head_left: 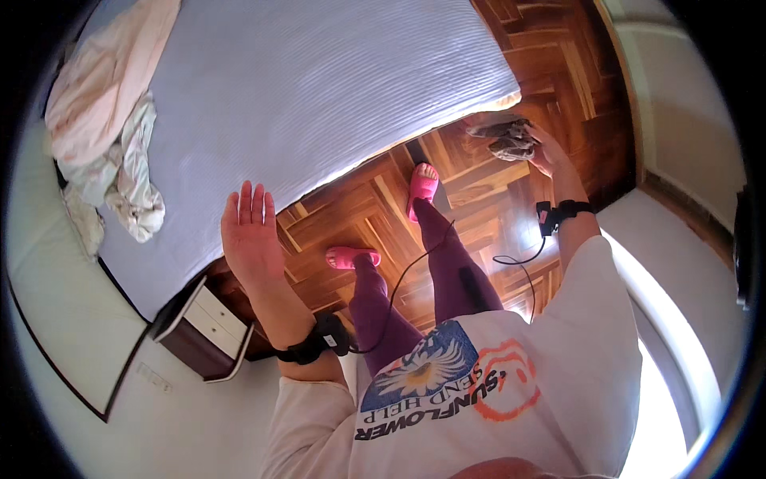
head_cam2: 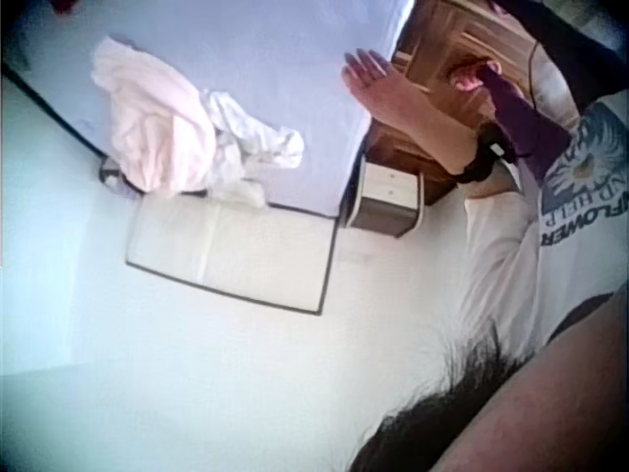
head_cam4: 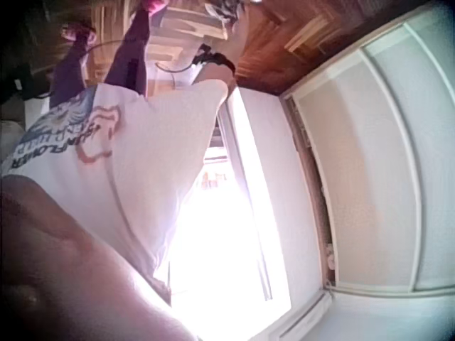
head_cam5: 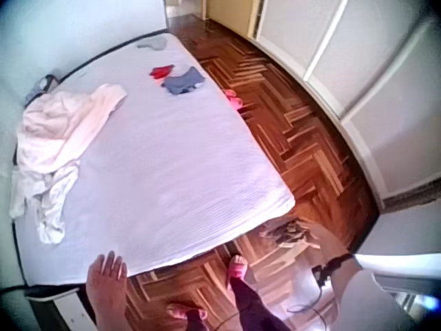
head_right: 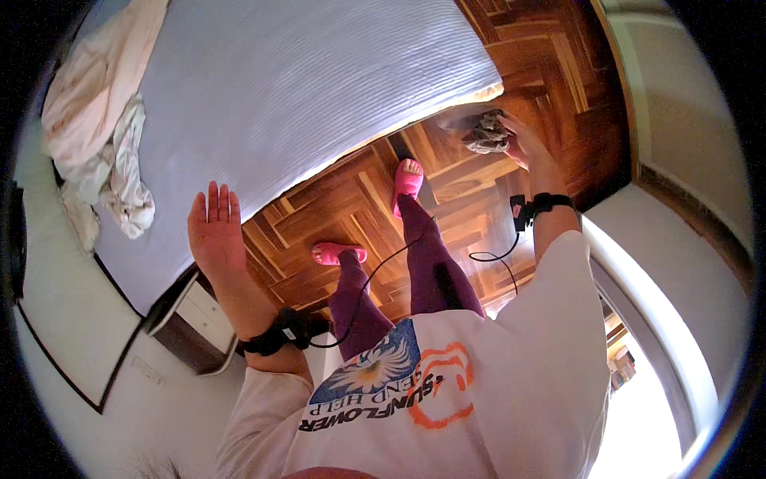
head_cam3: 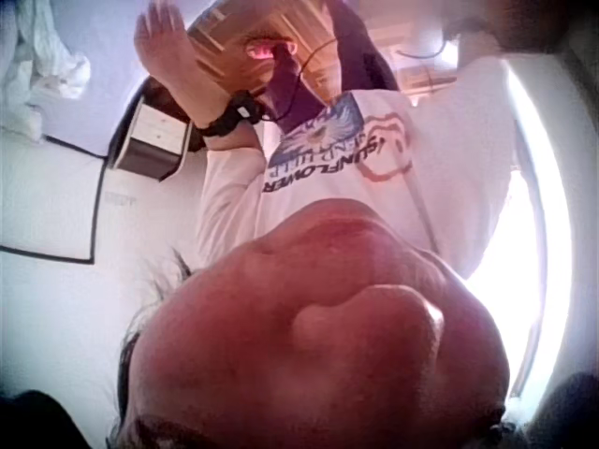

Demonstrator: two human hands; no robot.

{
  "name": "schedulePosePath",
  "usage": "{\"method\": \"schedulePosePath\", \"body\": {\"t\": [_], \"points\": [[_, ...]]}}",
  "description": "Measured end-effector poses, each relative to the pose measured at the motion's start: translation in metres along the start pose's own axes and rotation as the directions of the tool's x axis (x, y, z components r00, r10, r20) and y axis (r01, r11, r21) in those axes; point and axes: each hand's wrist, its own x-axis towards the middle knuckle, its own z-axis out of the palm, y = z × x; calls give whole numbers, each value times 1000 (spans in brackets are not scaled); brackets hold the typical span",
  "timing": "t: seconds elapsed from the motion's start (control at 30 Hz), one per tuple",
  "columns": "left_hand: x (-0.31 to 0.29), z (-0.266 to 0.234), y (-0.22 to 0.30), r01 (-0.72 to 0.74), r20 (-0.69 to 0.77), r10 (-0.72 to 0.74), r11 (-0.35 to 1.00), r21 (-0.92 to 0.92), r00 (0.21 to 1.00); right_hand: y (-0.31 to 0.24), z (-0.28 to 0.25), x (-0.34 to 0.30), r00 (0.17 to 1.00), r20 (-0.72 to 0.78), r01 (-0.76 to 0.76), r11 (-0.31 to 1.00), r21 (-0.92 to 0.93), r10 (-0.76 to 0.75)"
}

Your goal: The person wipes the top of a cabinet, a bed headboard, and a nightstand with a cloth.

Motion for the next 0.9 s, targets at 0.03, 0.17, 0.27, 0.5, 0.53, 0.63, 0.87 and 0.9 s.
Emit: {"method": "schedulePosePath", "body": {"t": [0.03,0.17,0.27,0.5,0.53,0.63,0.87,0.9], "points": [[-1,-24,8,1,9,0,999,-53,1000,-4,29,-10,1000,11,5,998,69,-6],[-16,-117,50,3,-75,-20,976,-219,997,-3,143,-28,985,172,-2,991,136,-22],[-36,-218,95,-83,-70,64,946,-313,995,32,245,-24,938,344,-67,996,56,44],[-80,-362,140,-11,-35,4,976,-217,999,166,506,-86,746,595,-15,900,-436,301],[-87,-380,144,-28,32,35,982,-188,999,192,544,-100,656,656,8,865,-502,375],[-108,-421,145,-172,74,174,985,-28,982,277,633,-147,611,597,-12,760,-649,520],[-103,-513,190,-211,-73,219,971,109,973,383,798,-202,425,613,341,510,-790,666],[-101,-525,194,-84,-188,84,996,8,979,389,809,-199,412,539,280,461,-842,735]]}}
